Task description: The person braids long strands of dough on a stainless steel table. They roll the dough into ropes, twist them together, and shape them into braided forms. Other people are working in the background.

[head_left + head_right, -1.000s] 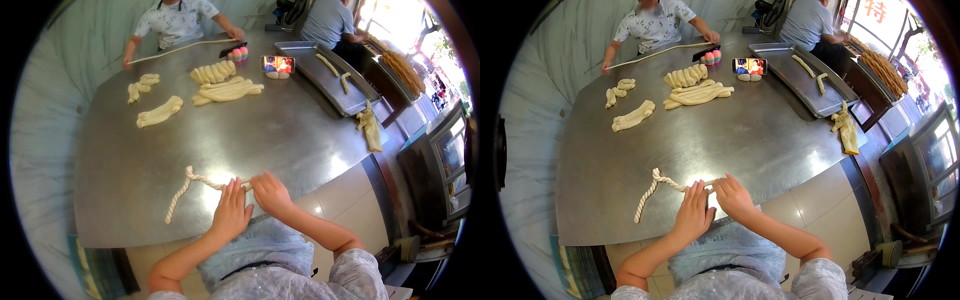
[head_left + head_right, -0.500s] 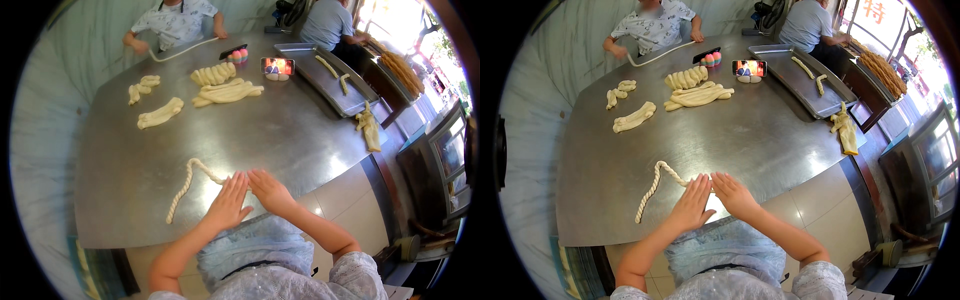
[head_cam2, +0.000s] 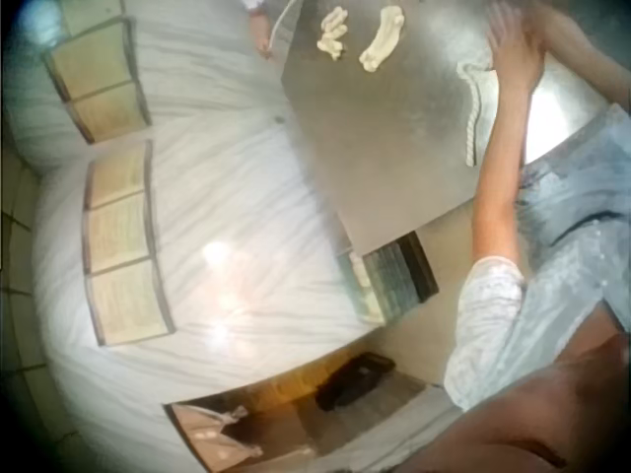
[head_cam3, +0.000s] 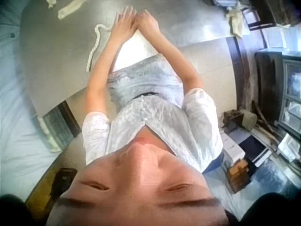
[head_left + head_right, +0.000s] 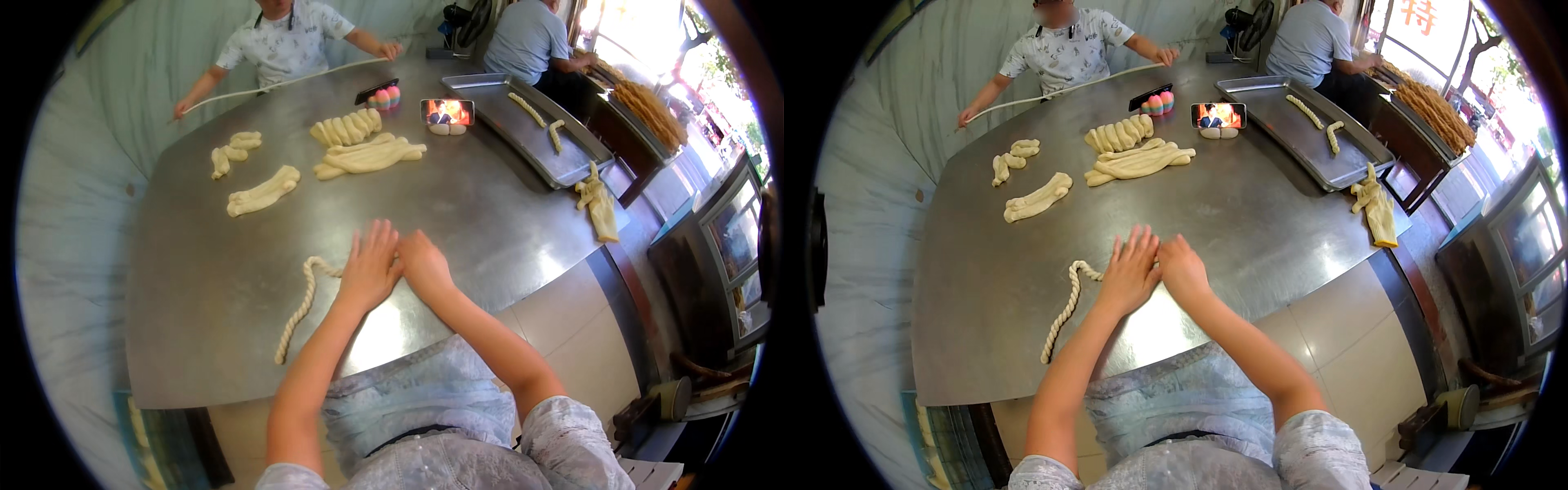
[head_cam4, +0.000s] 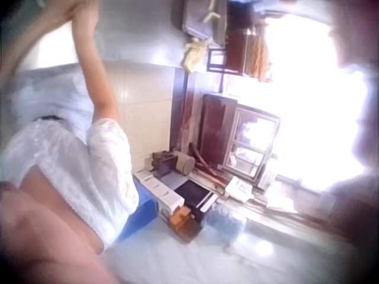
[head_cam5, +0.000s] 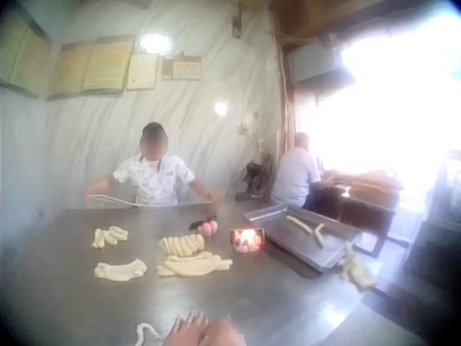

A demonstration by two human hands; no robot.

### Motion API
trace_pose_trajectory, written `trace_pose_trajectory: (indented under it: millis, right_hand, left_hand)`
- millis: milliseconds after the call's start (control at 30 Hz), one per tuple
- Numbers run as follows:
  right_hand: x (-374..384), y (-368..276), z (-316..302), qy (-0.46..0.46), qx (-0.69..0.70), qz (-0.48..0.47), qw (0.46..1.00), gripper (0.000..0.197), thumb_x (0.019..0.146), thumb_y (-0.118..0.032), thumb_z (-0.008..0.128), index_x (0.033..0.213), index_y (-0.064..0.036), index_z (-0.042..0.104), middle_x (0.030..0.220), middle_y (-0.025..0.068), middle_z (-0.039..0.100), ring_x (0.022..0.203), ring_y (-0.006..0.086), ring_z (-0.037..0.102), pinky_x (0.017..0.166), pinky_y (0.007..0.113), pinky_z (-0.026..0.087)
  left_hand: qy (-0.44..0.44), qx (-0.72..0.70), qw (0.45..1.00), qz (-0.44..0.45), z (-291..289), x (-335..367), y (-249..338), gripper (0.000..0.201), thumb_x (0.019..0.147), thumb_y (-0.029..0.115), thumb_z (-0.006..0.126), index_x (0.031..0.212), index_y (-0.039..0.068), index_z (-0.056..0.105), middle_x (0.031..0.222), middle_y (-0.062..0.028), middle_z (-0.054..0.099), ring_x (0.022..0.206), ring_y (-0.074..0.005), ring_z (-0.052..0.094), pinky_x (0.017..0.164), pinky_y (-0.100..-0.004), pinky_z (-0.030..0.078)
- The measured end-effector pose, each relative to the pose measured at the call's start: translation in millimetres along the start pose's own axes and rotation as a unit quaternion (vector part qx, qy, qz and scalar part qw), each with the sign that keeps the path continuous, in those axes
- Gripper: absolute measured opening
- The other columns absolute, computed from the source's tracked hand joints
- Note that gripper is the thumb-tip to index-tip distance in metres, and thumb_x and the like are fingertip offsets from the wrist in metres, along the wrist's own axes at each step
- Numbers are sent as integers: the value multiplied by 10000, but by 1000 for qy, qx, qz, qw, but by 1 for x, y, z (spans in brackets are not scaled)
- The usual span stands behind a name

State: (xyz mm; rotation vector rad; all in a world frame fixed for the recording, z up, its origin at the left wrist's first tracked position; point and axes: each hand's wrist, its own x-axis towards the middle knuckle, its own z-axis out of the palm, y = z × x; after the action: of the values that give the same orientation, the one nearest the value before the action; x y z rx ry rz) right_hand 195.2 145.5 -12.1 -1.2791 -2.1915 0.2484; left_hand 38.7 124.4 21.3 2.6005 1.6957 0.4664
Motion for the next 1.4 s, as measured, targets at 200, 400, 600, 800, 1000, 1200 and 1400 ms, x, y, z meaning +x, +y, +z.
trace_pose_trajectory:
  millis: [200,400,600,800,1000,1200,1400]
  right_hand:
    - [-69,-8,-18,80,-18,-184,979,342,803,-80,647,1131,18,651,1199,152,667,1216,327,599,1109,471,452]
    - [-45,-16,-15,12,-23,-33,999,215,821,-46,622,1032,-34,664,1053,121,686,1009,332,651,1066,447,485]
    - [3,8,-3,92,-2,-90,992,208,844,-83,646,1050,-63,669,961,121,675,1010,330,637,1045,462,493]
    - [-62,-3,-13,80,-56,-168,981,238,855,-101,652,1088,-59,657,1048,106,686,1149,327,625,1022,464,501]
    - [-12,-11,-12,70,-50,-20,996,144,802,-38,654,940,2,647,917,139,651,938,343,651,1063,454,490]
    - [-1,-3,-11,121,-35,-146,981,119,827,-50,658,944,-27,653,873,120,633,892,338,634,1079,460,480]
    - [-49,-14,-15,70,-51,-74,993,122,828,-57,658,950,-43,660,883,119,666,906,334,648,1065,477,488]
  left_hand:
    - [-37,-64,992,103,9,-72,9,831,969,511,527,1525,-69,316,1610,-245,286,1525,-383,215,1244,-521,169]
    - [-25,-44,999,-12,12,-55,28,806,986,524,500,1489,-89,357,1600,-268,285,1513,-405,227,1230,-540,185]
    - [60,28,997,49,21,6,-9,708,979,432,549,1470,-61,416,1588,-239,336,1497,-374,279,1217,-538,226]
    - [-22,-62,995,75,11,-67,21,798,985,486,506,1525,-72,324,1614,-248,273,1538,-366,186,1245,-537,138]
    - [-41,-70,996,-44,21,-24,13,767,1015,525,428,1492,-73,374,1606,-259,280,1534,-375,187,1238,-546,144]
    - [25,17,997,70,23,-3,-16,760,1008,524,450,1524,-26,351,1631,-201,269,1544,-324,183,1250,-514,126]
    - [-9,-82,996,34,17,-58,25,728,1016,494,445,1514,-31,366,1625,-235,257,1544,-362,169,1239,-556,121]
